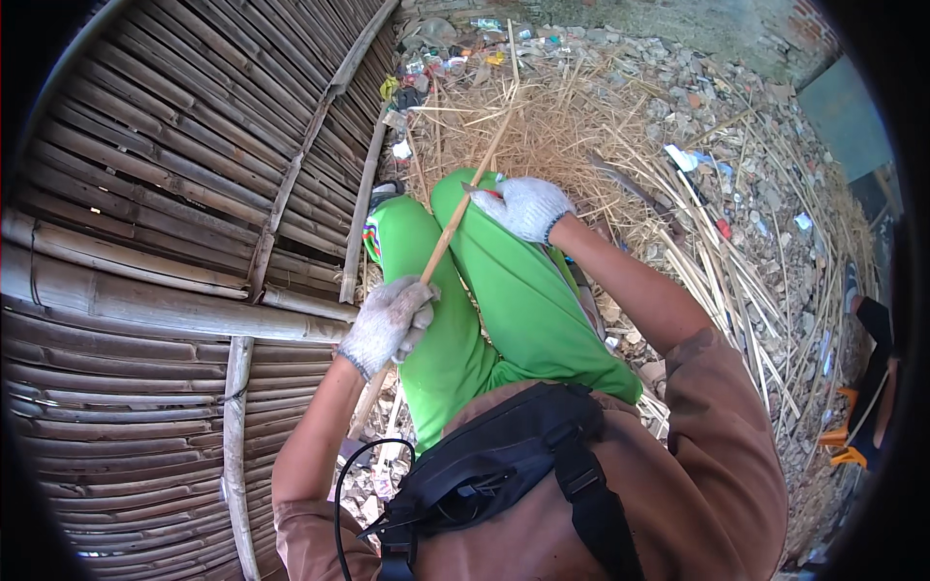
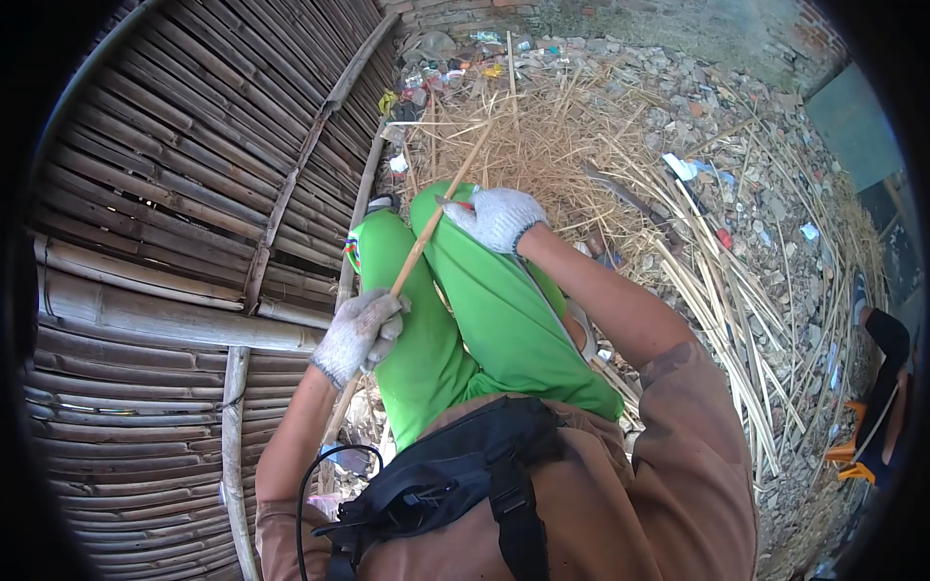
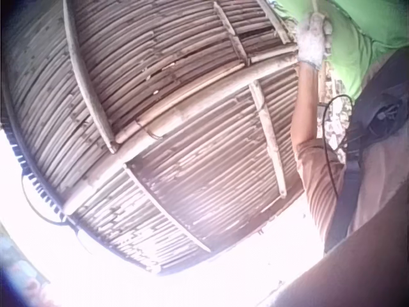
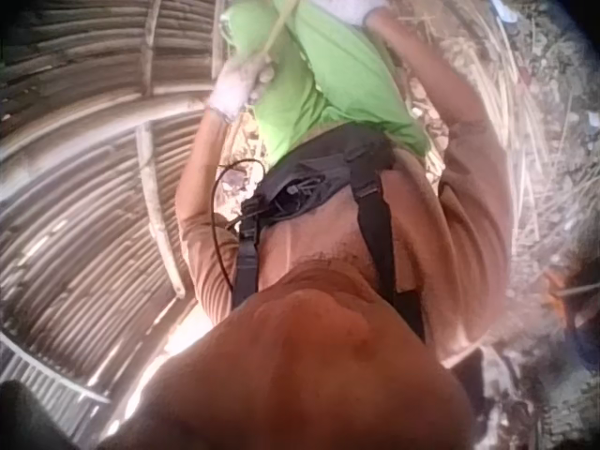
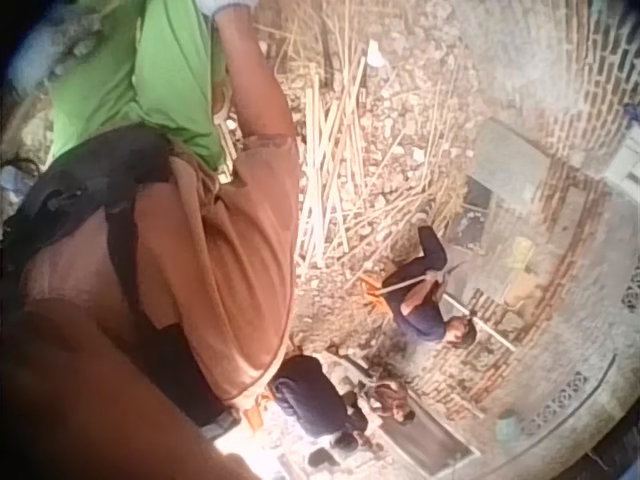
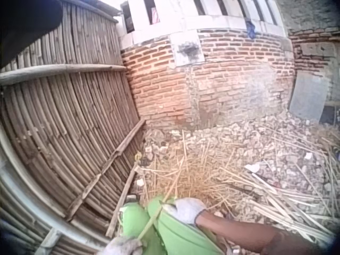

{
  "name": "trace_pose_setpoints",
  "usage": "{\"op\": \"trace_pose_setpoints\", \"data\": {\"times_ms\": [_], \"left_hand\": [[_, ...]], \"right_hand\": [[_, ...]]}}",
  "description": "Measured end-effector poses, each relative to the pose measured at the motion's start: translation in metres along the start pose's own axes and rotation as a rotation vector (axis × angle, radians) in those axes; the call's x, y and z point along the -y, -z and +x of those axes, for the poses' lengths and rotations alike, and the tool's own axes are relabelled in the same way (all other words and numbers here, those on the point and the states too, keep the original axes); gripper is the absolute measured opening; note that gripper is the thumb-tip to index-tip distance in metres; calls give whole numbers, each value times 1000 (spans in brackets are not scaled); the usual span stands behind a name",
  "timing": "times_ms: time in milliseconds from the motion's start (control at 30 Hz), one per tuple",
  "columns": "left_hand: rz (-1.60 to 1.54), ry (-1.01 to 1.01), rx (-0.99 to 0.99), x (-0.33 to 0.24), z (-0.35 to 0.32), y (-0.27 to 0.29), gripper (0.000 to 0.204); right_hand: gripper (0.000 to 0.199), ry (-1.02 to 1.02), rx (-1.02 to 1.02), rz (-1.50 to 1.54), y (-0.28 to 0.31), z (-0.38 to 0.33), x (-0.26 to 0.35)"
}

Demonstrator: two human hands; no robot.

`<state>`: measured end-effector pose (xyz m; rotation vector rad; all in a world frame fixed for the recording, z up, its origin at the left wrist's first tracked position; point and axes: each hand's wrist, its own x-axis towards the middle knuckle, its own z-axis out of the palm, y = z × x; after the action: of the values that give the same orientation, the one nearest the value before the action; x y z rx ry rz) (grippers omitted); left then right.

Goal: The person shaves a long bamboo stick with a small red knife, removing thin strips of material. The person holds the stick in one hand and carefully runs the knife along its length to smooth or sharpen it.

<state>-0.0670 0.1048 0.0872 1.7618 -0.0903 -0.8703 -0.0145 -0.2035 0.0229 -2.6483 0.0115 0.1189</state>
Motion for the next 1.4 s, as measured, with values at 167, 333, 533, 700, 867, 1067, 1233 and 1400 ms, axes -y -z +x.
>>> {"op": "trace_pose_setpoints", "data": {"times_ms": [167, 333, 533, 700, 867, 1067, 1233, 1400], "left_hand": [[-20, 49, -2, 6, -60, 0, 30], [81, -23, -81, 73, -151, 11, 26], [-162, 315, -163, 90, -186, -7, 27], [-177, 6, -99, 57, -110, -20, 29], [-120, -21, 5, -10, 5, -13, 28], [39, -59, 54, -27, 64, -15, 26], [86, -14, 5, -9, 14, 2, 29], [127, -77, 1, 25, -33, 10, 33]], "right_hand": [[83, -25, -42, -6, -3, 0, -4], [85, -71, -28, -2, 0, 2, -7], [87, -11, -82, -24, -1, -3, -1], [87, 8, -67, -37, -1, 3, -5], [85, 43, -60, -44, -2, 6, 2], [85, -1, -63, -26, -3, 4, -12], [85, -23, -17, -20, -1, 4, 1], [82, -46, -33, -23, 4, 1, -9]]}}
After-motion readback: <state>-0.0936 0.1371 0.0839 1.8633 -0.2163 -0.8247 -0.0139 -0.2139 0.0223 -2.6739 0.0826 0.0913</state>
